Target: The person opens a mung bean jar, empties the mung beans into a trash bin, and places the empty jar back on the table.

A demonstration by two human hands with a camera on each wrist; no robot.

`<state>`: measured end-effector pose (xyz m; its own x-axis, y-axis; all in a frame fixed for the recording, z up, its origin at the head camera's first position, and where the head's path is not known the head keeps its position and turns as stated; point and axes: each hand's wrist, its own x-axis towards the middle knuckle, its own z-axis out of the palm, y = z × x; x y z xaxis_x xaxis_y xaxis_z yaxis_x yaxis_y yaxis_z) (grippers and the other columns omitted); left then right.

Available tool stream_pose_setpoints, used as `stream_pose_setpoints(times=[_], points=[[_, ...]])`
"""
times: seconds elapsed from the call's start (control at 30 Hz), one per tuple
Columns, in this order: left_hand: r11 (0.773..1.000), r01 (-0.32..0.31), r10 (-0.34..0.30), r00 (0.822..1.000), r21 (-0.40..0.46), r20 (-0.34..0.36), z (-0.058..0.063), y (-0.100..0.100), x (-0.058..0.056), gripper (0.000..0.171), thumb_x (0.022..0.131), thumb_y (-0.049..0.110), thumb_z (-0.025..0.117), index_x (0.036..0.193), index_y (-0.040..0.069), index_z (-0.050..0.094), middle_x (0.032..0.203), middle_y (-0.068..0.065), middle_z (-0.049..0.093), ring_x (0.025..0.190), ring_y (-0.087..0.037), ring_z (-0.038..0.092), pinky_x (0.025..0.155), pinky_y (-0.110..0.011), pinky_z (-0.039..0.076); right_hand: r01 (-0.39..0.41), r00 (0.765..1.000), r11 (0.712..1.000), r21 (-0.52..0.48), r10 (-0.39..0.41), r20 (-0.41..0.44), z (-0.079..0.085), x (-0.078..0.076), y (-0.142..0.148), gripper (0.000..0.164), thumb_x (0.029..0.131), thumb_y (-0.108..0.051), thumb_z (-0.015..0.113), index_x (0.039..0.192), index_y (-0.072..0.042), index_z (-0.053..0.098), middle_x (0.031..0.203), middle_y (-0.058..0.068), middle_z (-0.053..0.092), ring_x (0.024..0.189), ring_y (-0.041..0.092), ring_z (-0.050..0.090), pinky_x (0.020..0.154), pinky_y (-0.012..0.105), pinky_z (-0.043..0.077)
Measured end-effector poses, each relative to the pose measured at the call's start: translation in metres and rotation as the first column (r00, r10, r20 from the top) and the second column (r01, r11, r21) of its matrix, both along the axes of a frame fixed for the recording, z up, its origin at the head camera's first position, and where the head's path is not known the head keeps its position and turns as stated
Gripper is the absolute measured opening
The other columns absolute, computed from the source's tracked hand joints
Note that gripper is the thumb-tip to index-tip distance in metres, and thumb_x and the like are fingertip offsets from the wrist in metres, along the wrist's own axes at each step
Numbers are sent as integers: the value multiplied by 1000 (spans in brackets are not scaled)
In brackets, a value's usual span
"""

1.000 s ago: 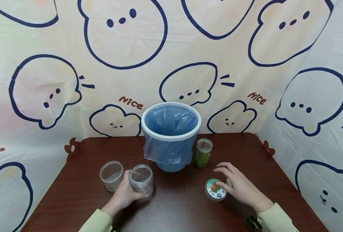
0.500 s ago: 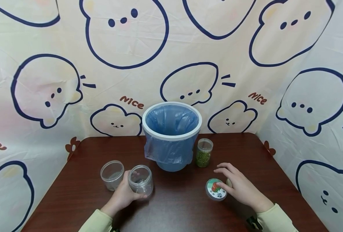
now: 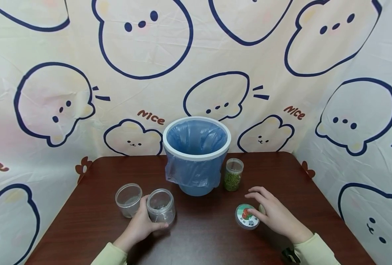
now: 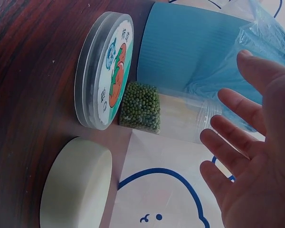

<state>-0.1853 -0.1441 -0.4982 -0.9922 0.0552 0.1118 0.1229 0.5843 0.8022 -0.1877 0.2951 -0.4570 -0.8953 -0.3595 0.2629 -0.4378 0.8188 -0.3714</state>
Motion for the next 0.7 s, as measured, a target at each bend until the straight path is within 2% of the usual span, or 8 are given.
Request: stream_pose_setpoints(times=[0.13, 0.27, 0.5, 0.7], points=[[1000, 22, -22, 1000, -13, -15, 8, -1, 2, 108, 64, 22, 99, 144, -5, 31, 138, -28, 54, 129, -41, 56, 109, -57, 42, 3, 1000, 1000, 2, -3, 2, 0, 0, 1, 41, 89, -31, 82, 127, -29, 65, 138, 1, 57, 124, 16, 56, 102, 48, 54], [997, 36, -39, 998, -65, -40, 19, -2, 6, 106, 72, 26, 95, 147, -8, 27, 142, -32, 49, 132, -44, 52, 109, -59, 42, 0, 1000, 1000, 8, 0, -5, 0, -1, 1, 41, 89, -31, 82, 127, -29, 65, 137, 1, 58, 123, 16, 56, 102, 48, 54], [982, 6, -20, 997, -191, -68, 37, -2, 10, 102, 82, 34, 88, 152, -5, 24, 148, -30, 42, 135, -45, 50, 108, -60, 45, -7, 1000, 1000, 22, 8, -30, 5, 0, 4, 40, 89, -30, 82, 126, -28, 66, 135, -1, 58, 122, 15, 57, 101, 47, 54], [973, -14, -22, 988, -230, -153, 49, -1, 11, 90, 87, 34, 84, 150, -4, 32, 146, -27, 45, 135, -44, 49, 108, -60, 45, 1, 999, 1000, 6, 0, -32, 11, -2, 7, 37, 90, -27, 81, 124, -27, 67, 132, -6, 58, 122, 15, 58, 101, 47, 54]])
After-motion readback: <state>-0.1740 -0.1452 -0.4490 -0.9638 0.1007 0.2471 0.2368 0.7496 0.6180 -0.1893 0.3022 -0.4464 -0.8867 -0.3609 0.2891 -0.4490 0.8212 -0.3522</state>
